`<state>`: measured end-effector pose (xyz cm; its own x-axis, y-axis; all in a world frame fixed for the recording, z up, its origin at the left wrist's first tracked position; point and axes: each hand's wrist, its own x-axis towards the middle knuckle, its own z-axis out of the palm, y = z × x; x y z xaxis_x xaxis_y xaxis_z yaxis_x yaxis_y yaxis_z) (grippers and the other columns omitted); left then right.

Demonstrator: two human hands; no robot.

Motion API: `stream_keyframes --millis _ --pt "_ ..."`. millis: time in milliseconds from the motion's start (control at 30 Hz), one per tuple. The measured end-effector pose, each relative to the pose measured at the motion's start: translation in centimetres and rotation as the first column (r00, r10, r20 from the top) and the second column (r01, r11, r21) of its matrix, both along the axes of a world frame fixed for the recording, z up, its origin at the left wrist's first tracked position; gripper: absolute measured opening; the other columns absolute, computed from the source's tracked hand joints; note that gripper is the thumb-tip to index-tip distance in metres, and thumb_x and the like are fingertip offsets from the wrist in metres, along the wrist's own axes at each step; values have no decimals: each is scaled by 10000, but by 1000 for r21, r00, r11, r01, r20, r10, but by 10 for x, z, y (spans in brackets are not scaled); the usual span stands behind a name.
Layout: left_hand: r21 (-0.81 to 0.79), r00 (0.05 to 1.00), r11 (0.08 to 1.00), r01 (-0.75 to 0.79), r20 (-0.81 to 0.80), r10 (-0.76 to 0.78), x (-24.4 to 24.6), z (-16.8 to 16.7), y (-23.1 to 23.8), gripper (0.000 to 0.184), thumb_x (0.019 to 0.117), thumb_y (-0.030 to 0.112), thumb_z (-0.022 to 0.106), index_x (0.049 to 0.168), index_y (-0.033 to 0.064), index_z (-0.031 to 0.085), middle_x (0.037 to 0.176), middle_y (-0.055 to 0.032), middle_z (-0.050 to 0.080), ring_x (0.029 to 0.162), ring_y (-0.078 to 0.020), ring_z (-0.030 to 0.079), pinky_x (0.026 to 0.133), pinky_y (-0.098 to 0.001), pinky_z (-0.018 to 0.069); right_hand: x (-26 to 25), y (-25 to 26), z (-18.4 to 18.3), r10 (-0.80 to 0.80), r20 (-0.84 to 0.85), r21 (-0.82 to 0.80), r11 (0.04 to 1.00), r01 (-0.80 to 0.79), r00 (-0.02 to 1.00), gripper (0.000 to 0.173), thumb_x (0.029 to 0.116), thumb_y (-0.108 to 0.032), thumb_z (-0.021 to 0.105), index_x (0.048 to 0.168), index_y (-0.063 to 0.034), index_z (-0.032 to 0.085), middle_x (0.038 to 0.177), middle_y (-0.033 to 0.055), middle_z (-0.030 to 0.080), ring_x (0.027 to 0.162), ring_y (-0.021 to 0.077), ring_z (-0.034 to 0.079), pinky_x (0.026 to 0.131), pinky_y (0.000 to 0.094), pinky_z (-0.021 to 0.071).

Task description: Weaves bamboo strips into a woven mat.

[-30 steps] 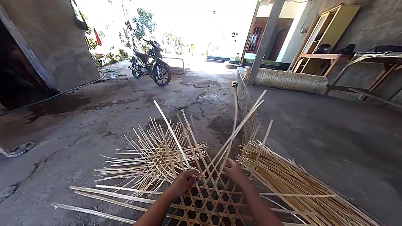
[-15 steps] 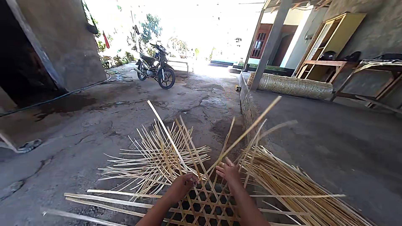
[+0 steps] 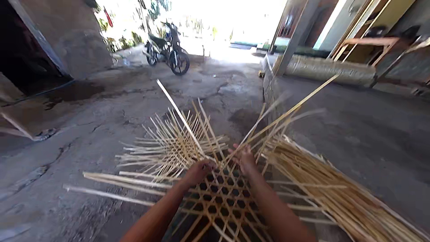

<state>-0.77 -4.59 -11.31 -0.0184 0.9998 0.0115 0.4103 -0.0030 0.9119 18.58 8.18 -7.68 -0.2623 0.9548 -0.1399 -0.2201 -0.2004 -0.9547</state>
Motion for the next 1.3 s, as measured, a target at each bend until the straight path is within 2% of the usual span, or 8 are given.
stream_keyframes --millis 300,433,567,733,833,933,1067,1300 --pt "85 998 996 6 -59 -1 3 9 4 151 1027 193 617 1114 137 728 1138 18 705 915 -83 640 813 -325 528 18 28 6 42 -87 -211 976 -60 995 428 1046 -19 343 1472 -50 324 1235 221 658 1039 322 727 864 449 618" --pt "56 994 998 37 -108 -31 7 4 8 236 1029 214 585 1218 152 713 1225 -8 705 1014 -118 671 917 -387 550 25 31 4 447 136 -10 893 -450 884 471 1113 -224 401 1580 -197 342 1280 139 685 1081 279 709 915 443 592" --pt "25 995 999 48 -84 -46 5 3 9 234 1017 175 589 1214 156 714 1196 -35 701 1032 -170 664 937 -463 538 27 26 14 590 186 40 794 -606 786 463 1105 -161 413 1561 -88 396 1264 166 686 1099 270 698 934 425 586" --pt "17 999 999 46 1 -46 1 -14 12 228 1012 163 583 1196 122 711 1119 -56 713 982 -183 674 901 -468 543 8 -5 -18 8 8 184 983 -10 1000 272 1091 -219 465 1082 -4 631 706 16 560 542 86 514 538 263 496" --pt "19 997 998 51 50 -52 0 -20 11 223 1014 158 580 1189 101 705 1119 -66 705 956 -165 661 881 -427 539 1 -10 -25 -186 -230 77 975 208 955 505 1125 -440 294 742 -154 460 513 -72 403 412 71 427 444 249 444" --pt "10 997 999 48 64 -48 -1 -19 8 226 1020 179 586 1200 104 701 1111 -59 705 949 -155 659 876 -418 537 -1 -15 -18 -181 -129 117 974 196 975 560 1132 -425 241 1077 -27 631 834 88 749 695 190 736 598 334 606" --pt "-4 1000 1000 1 -30 -1 8 -10 7 224 1012 210 607 1194 153 724 1103 -55 725 967 -192 678 908 -478 535 -7 -18 4 -47 171 119 992 26 984 525 1124 -379 359 1554 -85 419 1490 204 526 1181 366 659 881 536 586" --pt "96 998 994 45 39 -49 5 -22 3 197 1020 195 600 1156 124 724 1209 -12 696 988 -107 652 891 -360 534 16 13 19 653 292 52 719 -693 699 612 1130 -399 191 1363 -10 602 1116 142 750 995 227 727 873 384 585"
